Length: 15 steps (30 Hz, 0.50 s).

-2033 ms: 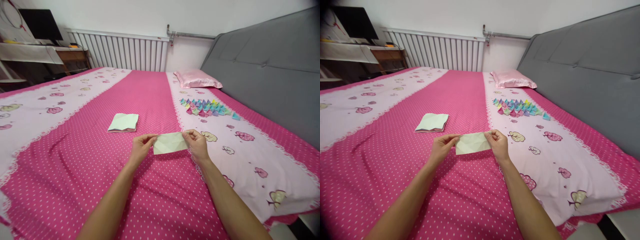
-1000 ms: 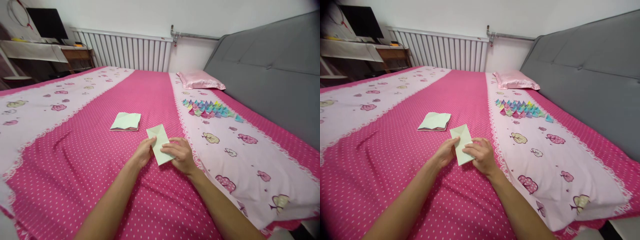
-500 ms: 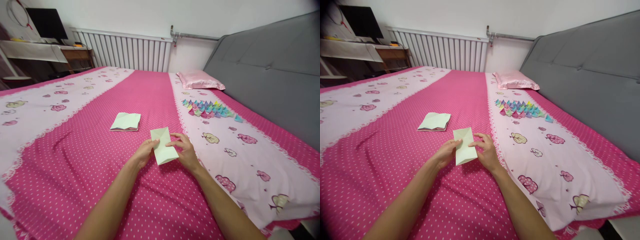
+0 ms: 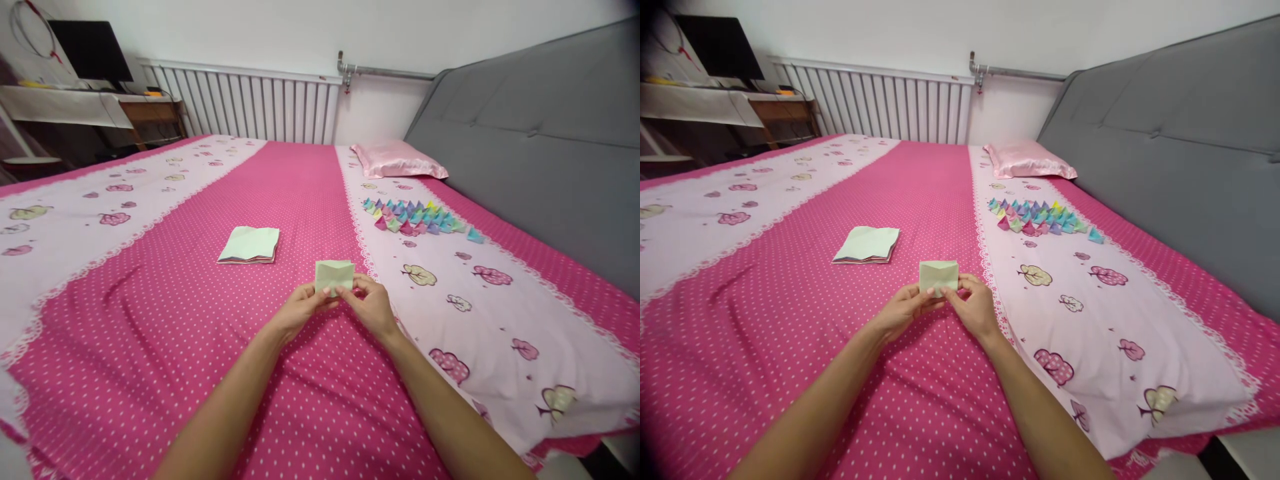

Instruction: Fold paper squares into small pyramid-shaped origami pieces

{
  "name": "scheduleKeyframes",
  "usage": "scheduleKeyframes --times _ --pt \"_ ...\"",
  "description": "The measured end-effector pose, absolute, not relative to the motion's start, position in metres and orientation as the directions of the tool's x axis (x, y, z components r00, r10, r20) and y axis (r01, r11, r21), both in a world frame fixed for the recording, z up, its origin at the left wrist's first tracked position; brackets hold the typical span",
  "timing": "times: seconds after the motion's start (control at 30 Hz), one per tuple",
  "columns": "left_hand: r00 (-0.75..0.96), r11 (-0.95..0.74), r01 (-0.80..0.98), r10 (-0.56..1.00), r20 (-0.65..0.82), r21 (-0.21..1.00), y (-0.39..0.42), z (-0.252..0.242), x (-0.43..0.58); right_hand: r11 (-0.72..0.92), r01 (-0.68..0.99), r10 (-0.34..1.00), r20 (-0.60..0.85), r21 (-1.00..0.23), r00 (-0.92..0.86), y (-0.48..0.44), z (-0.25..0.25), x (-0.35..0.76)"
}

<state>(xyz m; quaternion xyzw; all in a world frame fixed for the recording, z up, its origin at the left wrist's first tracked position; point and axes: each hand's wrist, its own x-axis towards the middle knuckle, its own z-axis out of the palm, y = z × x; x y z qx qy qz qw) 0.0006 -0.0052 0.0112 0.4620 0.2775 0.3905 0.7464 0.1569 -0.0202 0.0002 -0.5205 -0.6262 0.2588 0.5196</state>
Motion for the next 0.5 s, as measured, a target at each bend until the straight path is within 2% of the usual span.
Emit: scheduleKeyframes --times 0.1,0.17,0.27,0.37,0.5 --pt "0.507 0.275 -0.32 0.858 -0.081 0.907 -0.0037 0.008 0.0034 0.281 0.368 0.936 0.338 -0.886 0.098 -0.0206 0.0 0.1553" --pt "0.508 0.264 -0.295 0.857 -0.083 0.918 -0.0029 0.0072 0.0032 0.242 0.333 0.935 0.31 -0.911 0.17 -0.0196 -0.0001 0.1553" --pt "0.56 0.265 -0.206 0.822 -0.109 0.942 -0.0027 0.0072 0.0005 0.239 0.185 0.933 0.279 -0.953 0.23 -0.0173 0.0006 0.1574" --pt "0.636 0.287 -0.084 0.753 -0.17 0.954 -0.0041 0.0075 -0.0032 0.198 0.028 0.97 0.2 -0.98 0.136 -0.0168 0.0029 0.1601" --pt "0.658 0.309 -0.017 0.719 -0.222 0.951 -0.005 0.0078 -0.006 0.053 -0.071 0.998 0.05 -0.996 0.044 -0.0191 0.0053 0.1615"
